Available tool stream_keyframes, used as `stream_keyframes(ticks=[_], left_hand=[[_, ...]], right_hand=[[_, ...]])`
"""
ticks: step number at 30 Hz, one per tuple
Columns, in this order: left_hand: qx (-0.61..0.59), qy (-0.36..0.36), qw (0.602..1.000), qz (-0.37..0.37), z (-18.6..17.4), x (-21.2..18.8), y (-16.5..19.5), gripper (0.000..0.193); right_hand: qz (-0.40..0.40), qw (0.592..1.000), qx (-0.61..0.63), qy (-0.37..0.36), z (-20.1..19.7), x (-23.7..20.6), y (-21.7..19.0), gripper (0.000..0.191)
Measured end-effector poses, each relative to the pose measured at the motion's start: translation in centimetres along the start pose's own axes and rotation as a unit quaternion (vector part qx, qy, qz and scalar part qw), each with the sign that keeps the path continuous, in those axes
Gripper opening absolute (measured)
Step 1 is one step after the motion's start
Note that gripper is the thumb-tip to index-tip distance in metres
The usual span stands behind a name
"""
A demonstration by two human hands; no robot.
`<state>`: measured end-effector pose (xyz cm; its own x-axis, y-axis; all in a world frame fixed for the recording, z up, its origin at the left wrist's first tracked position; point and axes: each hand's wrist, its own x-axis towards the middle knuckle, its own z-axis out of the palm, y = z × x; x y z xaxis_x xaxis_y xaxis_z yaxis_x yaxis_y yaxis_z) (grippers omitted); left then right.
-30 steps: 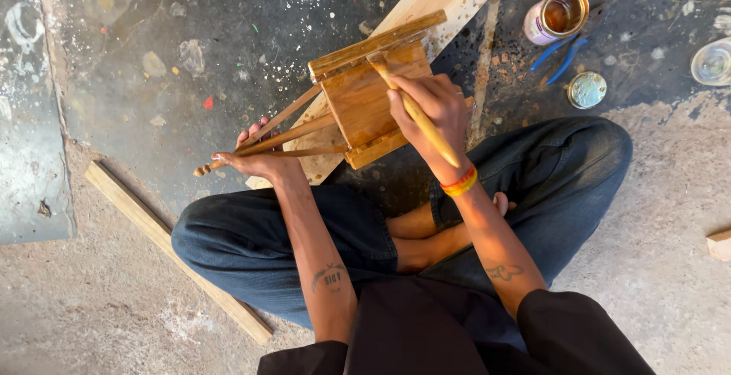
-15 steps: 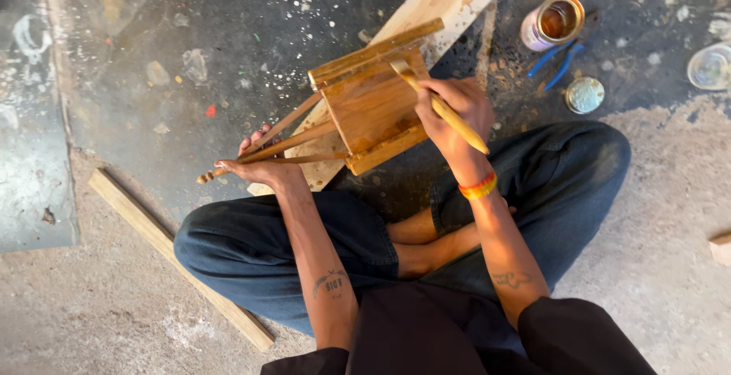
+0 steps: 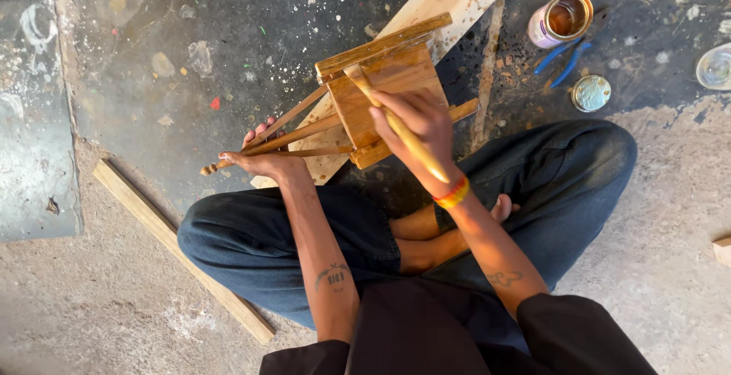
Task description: The person sits on the floor and applies a brown finish to a small wooden chair using a paintbrush. They repeatedly dip the brush into a can of finish and coat the chair's legs, seat, and backrest, rotating the chair to reach all sides.
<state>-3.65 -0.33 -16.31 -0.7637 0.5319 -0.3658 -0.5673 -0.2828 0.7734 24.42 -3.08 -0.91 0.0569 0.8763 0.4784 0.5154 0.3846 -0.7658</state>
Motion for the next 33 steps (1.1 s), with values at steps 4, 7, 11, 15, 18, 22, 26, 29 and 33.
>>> stream_keyframes(ticks=[4, 7, 11, 15, 18, 22, 26, 29, 33], left_hand=[[-0.004, -0.011, 1.0, 0.008, -0.3, 0.0, -0.1, 0.079], [0.006, 0.014, 1.0, -0.001, -0.3, -0.1, -0.2, 0.076], [-0.034, 0.013, 0.999, -0.018, 0.5, 0.3, -0.3, 0.076], [-0.06, -0.01, 0.998, -0.012, 1.2, -0.6, -0.6, 0.077], [-0.01, 0.005, 1.0, 0.007, 1.3, -1.5, -0.8, 0.075], [-0.075, -0.029, 0.996, 0.025, 2.0, -1.6, -1.1, 0.076], [-0.074, 0.001, 0.997, 0.009, 2.6, -1.8, -1.1, 0.075], [-0.069, -0.024, 0.997, 0.032, 3.3, -2.8, -0.7, 0.075], [-0.102, -0.08, 0.991, 0.019, 4.1, -4.7, 0.9, 0.076]], right_hand=[[0.02, 1.0, 0.003, -0.015, 0.5, 0.0, 0.2, 0.013], [0.018, 1.0, -0.007, 0.013, 0.5, 0.5, 0.6, 0.015], [0.03, 0.999, 0.015, -0.008, 0.4, 0.7, 0.4, 0.013], [0.019, 1.0, 0.013, 0.009, 0.5, 0.4, -1.4, 0.011], [0.004, 1.0, 0.003, 0.01, 1.8, 0.7, -3.5, 0.015], [-0.008, 0.998, -0.055, 0.034, 2.7, 0.7, -5.9, 0.012], [-0.016, 0.998, -0.065, 0.019, 2.9, 0.6, -7.3, 0.016], [-0.001, 0.996, -0.094, 0.01, 2.5, 0.9, -7.9, 0.012], [0.042, 0.998, 0.043, 0.015, -1.6, 0.3, -9.6, 0.012]])
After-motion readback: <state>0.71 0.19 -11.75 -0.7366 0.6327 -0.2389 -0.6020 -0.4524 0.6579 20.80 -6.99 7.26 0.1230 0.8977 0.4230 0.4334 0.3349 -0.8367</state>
